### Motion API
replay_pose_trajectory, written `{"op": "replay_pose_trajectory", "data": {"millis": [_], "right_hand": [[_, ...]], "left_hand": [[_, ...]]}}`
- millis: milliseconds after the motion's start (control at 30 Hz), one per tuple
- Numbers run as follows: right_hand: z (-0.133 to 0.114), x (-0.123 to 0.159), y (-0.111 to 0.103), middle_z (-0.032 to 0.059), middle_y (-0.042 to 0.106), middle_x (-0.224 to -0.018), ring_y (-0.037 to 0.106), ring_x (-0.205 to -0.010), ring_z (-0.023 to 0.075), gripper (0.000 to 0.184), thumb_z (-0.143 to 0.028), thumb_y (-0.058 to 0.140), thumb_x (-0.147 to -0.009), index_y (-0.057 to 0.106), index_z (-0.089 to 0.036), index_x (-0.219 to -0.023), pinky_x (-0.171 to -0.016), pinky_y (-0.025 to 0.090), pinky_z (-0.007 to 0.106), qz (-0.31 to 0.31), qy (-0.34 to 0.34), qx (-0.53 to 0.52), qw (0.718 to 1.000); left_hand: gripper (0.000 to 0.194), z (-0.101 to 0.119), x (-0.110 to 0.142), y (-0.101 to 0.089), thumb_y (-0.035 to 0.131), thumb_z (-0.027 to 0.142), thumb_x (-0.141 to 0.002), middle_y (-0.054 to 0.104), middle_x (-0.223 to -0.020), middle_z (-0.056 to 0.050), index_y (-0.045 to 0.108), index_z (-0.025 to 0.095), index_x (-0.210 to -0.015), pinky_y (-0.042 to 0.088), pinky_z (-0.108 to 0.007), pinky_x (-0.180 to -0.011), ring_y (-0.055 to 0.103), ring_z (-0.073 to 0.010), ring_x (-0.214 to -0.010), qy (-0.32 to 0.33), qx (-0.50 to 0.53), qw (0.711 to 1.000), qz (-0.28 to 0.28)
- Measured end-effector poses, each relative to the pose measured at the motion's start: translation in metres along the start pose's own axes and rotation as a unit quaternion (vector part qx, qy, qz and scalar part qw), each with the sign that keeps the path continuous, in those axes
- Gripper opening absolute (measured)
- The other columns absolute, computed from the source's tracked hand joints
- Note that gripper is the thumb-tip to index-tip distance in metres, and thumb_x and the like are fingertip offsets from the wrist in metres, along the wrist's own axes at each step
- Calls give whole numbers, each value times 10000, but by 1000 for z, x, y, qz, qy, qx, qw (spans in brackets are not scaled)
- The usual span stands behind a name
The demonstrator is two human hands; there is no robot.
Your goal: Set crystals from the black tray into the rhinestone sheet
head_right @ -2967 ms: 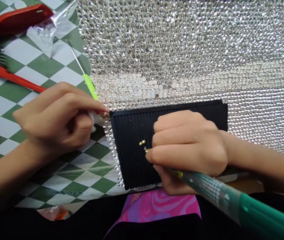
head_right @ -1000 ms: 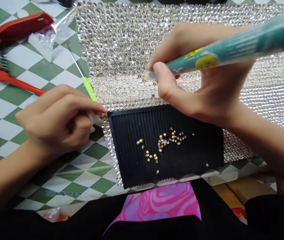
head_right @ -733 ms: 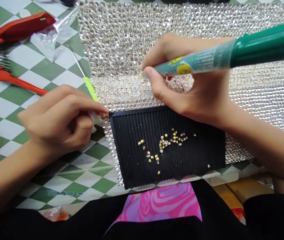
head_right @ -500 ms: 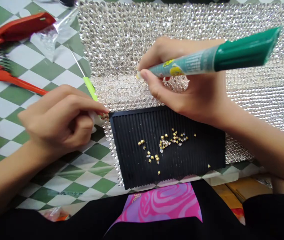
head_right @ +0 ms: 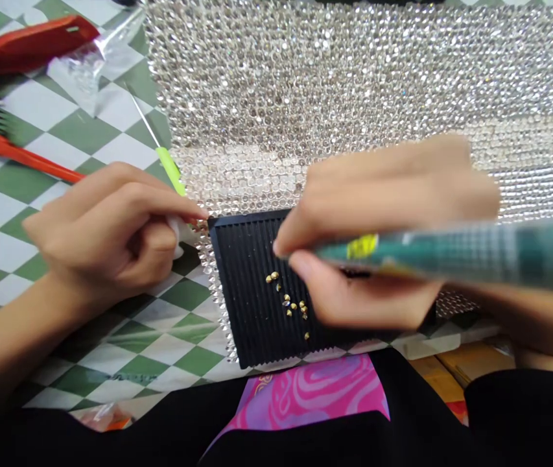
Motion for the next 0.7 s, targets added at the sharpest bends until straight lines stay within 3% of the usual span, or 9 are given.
{"op": "replay_pose_trajectory", "data": {"millis": [67, 167, 400, 600, 700], "right_hand": [[-11, 4, 5, 24, 600, -648, 552, -584, 101, 137, -187, 515, -839, 634, -227, -785, -537, 454, 275, -16, -26, -50, 998], [-17, 7, 14, 14, 575, -617, 554, -617, 103, 133, -114, 536, -849, 648, -185, -839, -600, 475, 276, -68, 20, -75, 995], [-7, 12, 25, 4, 589, -664, 531, -634, 75, 102, -140, 533, -854, 611, -163, -791, -633, 467, 250, -69, -19, -111, 991], [0, 11, 24, -19, 536, -581, 494, -555, 70, 101, -151, 558, -809, 580, -177, -714, -570, 440, 256, -45, -138, -125, 981], [-4, 11, 20, -10, 552, -614, 532, -617, 77, 149, -151, 532, -858, 602, -181, -731, -616, 469, 245, -106, -71, -86, 988]], "left_hand": [[287, 0, 0, 0, 345, 37, -791, 505, -767, 27, 559, 209, -876, 350, -157, -582, 449, 2, -684, -3, -4, 1000, -3], [282, 2, -1, -2, 342, 44, -797, 502, -769, 32, 557, 212, -870, 348, -161, -569, 460, 8, -677, -4, -8, 1000, -3], [303, 1, 0, -2, 331, 38, -801, 517, -801, 30, 541, 232, -900, 381, -191, -586, 470, -3, -709, -15, -11, 999, -29], [284, 1, -1, 0, 342, 34, -796, 505, -770, 31, 549, 207, -883, 356, -157, -577, 466, 2, -689, 5, -4, 1000, 3], [282, 1, -1, 0, 345, 35, -792, 506, -768, 34, 548, 210, -878, 353, -153, -574, 469, 3, -680, 0, -5, 1000, 2]]}}
Point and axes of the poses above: each hand's wrist, its own x-axis away from the middle knuckle, its own y-axis out of the palm, z = x × y, the point moved 3 cm from there along -x, towards the middle knuckle
